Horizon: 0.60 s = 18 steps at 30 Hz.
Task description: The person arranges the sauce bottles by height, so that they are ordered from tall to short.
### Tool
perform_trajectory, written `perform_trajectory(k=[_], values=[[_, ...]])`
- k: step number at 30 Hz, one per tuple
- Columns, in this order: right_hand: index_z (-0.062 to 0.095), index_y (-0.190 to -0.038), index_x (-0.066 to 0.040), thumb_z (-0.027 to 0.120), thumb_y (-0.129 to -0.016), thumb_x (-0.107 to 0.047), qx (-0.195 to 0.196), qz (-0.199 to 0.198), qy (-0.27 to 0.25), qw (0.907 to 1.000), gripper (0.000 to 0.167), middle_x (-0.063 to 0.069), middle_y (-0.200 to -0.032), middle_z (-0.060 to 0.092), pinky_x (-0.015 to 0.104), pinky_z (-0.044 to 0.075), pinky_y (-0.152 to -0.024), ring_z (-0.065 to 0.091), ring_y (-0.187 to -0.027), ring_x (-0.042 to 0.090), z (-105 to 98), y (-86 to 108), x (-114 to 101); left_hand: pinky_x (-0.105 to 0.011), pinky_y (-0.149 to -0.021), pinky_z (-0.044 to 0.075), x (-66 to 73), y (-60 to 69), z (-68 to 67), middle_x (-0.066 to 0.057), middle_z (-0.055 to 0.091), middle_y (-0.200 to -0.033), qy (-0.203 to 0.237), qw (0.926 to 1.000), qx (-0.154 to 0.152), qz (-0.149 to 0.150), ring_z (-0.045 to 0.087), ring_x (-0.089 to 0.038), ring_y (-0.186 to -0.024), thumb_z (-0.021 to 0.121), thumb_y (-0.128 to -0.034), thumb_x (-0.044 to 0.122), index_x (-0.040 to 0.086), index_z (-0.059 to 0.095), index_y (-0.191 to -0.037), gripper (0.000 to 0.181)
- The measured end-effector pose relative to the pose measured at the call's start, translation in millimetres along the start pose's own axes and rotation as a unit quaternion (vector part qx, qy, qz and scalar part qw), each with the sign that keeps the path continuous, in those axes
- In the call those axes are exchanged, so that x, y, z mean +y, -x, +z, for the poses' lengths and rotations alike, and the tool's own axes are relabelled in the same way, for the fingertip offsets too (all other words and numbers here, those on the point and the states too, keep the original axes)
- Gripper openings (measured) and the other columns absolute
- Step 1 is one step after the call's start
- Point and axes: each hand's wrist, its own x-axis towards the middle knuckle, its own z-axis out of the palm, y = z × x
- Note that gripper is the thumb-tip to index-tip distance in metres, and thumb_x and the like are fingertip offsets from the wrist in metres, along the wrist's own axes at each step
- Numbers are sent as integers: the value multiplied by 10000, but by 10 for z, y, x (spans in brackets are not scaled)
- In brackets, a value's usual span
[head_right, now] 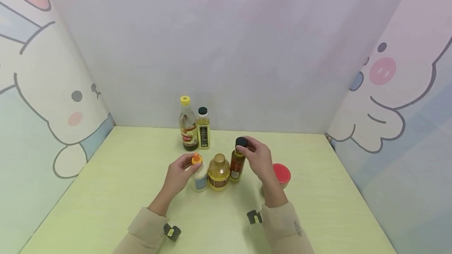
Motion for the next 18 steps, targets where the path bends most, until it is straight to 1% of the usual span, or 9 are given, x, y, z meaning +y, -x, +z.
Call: perform_trajectory(k=[4,6,7,10,13,18], values=[[608,-1281,-2,710,-917,-177,30,-63,11,10000,416,180,-1150,658,443,468,-960,601,-1077,276,24,-45,-9,-474,-949,476,-211,-47,24,-198,664,-1112,57,9999,32,-97,619,-363,-1075,708,-887,22,-71,627,-1159,298],[610,-1279,1,710,-917,-181,47,-102,14,9999,417,181,-1149,659,442,467,-960,601,-1082,275,33,-67,-10,-445,-952,480,-318,-67,38,-172,664,-1130,47,9998,25,-167,619,-334,-1087,719,-888,60,-43,630,-1180,322],[609,-1281,2,711,-917,-185,54,-116,9,9999,422,183,-1151,658,442,465,-962,601,-1085,275,37,-79,-12,-431,-950,483,-342,-69,39,-159,664,-1136,38,9998,20,-170,620,-319,-1089,724,-889,86,-30,632,-1186,331],[603,-1288,7,712,-916,-199,89,-127,-6,9999,438,187,-1158,653,439,463,-964,598,-1089,276,49,-117,-24,-414,-945,488,-377,-70,35,-135,664,-1146,0,9999,-16,-114,621,-299,-1092,732,-892,156,-3,637,-1196,356],[597,-1292,16,709,-919,-192,119,-120,-16,9999,442,192,-1162,648,434,465,-964,597,-1082,277,62,-154,-40,-420,-944,489,-382,-69,29,-128,664,-1149,5,10000,-29,-85,620,-298,-1096,738,-889,200,11,640,-1198,375],[595,-1291,20,702,-922,-159,171,-144,-65,9997,424,200,-1166,645,434,464,-969,599,-1078,282,84,-210,-74,-420,-943,489,-366,-74,25,-123,661,-1159,-36,9998,-28,-191,614,-294,-1107,736,-892,203,18,638,-1207,378]])
